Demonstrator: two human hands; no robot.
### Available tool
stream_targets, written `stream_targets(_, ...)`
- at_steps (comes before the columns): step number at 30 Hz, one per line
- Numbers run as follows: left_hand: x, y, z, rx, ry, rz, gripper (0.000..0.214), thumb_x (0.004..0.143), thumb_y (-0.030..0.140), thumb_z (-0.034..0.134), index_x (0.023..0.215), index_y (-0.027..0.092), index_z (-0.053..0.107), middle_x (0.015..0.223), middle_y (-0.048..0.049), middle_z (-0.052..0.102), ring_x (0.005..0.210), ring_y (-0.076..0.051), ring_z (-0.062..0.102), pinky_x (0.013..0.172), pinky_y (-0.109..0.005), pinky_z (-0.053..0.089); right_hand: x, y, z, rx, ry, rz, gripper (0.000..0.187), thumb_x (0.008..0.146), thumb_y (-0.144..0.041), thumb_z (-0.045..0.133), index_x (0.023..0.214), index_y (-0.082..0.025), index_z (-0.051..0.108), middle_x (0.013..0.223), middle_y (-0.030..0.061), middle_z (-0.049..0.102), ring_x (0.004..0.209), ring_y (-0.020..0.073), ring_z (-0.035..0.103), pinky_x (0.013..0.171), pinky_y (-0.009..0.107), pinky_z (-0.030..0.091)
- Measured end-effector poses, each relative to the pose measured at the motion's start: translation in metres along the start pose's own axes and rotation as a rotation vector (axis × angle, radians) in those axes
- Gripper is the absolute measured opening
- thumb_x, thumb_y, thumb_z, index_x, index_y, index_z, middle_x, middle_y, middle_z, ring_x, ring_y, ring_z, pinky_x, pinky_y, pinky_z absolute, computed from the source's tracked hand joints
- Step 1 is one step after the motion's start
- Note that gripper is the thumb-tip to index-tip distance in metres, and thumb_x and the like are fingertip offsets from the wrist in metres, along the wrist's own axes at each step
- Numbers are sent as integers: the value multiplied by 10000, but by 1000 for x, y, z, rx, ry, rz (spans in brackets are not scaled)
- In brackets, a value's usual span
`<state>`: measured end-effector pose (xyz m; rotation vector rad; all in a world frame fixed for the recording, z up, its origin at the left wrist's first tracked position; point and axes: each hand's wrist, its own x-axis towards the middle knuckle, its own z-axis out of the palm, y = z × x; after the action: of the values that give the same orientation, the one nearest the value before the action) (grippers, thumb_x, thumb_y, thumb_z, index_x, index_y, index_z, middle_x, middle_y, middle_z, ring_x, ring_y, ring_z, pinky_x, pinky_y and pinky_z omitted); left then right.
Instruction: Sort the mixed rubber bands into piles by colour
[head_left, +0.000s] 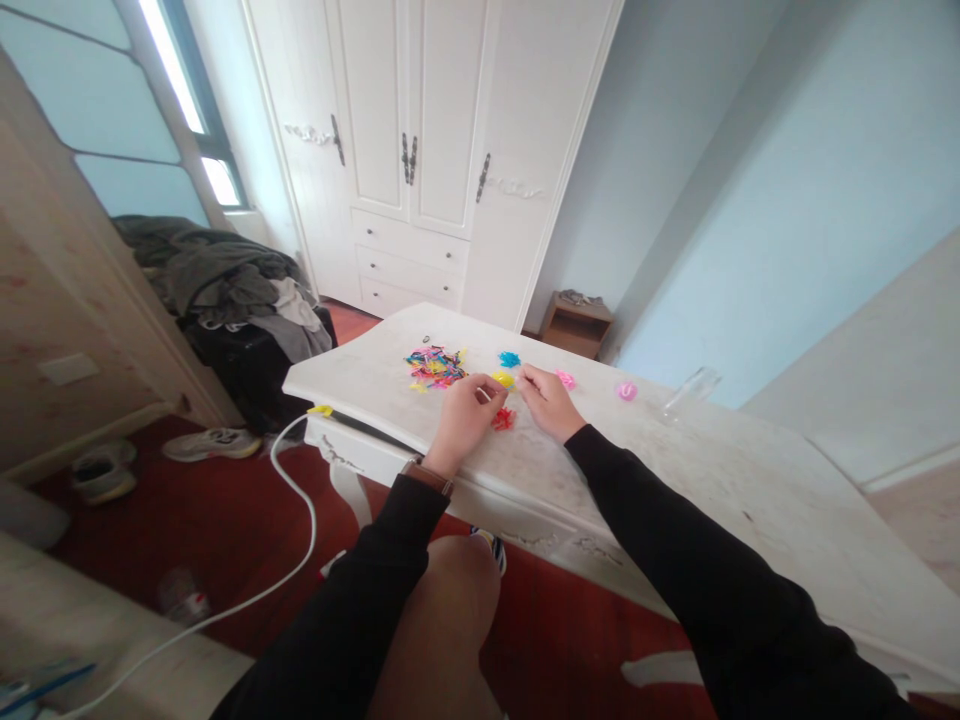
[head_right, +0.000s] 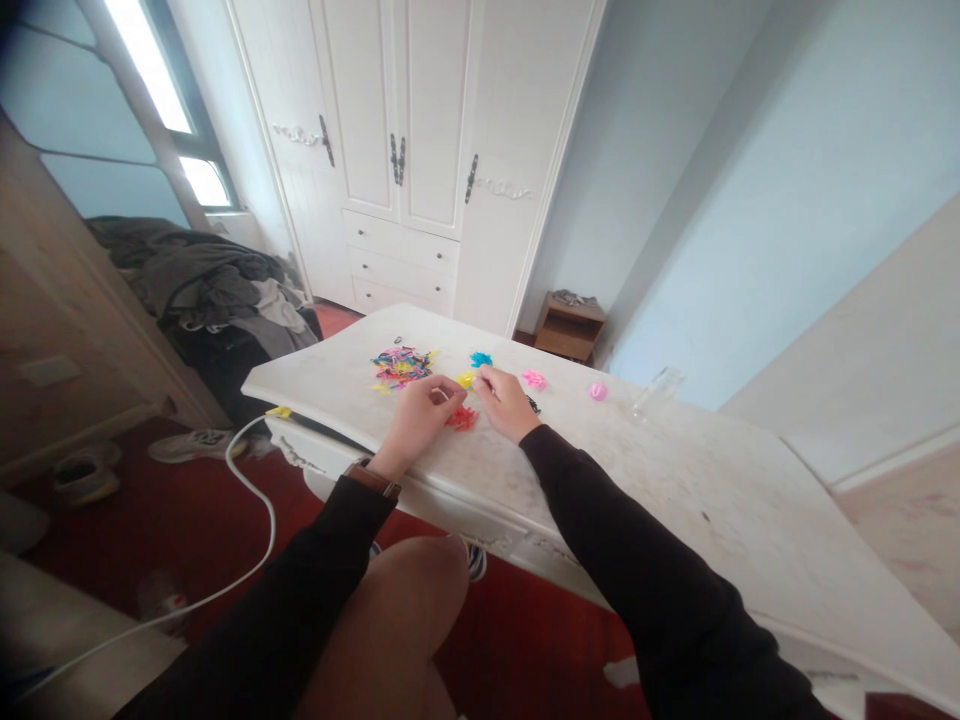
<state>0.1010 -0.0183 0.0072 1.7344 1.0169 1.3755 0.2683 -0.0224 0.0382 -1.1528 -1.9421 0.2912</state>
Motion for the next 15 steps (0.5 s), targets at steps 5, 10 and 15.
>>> stream_targets(5, -1, 2, -1, 1, -6, 1, 92, 821, 207, 652, 785, 168, 728, 743, -26, 728, 598, -127, 596, 595, -248, 456, 0, 3, 1, -43, -22, 13, 497, 984, -545, 420, 596, -242, 360, 557, -20, 410, 585, 160, 407, 590, 315, 300)
stream_targets(10, -1, 5, -2, 0, -7, 7, 99, 822, 209, 649, 776, 173, 728, 751, -27, 738, 613, -137, 606, 596, -252, 459, 1, 9, 1, -29, -11, 45, 530, 977, -615, 438, 612, -234, 488, 572, -6, 507, 590, 170, 476, 595, 312, 348)
stream_targets(15, -1, 6, -2, -1, -3, 13, 97, 822, 211, 657, 755, 182, 720, 741, -21, 731, 610, -137, 601, 599, -257, 457, 2, 10, 2, -12, 42, 50, 464, 966, -570, 476, 654, -232, 538, 615, 5, 558, 626, 186, 523, 623, 324, 380)
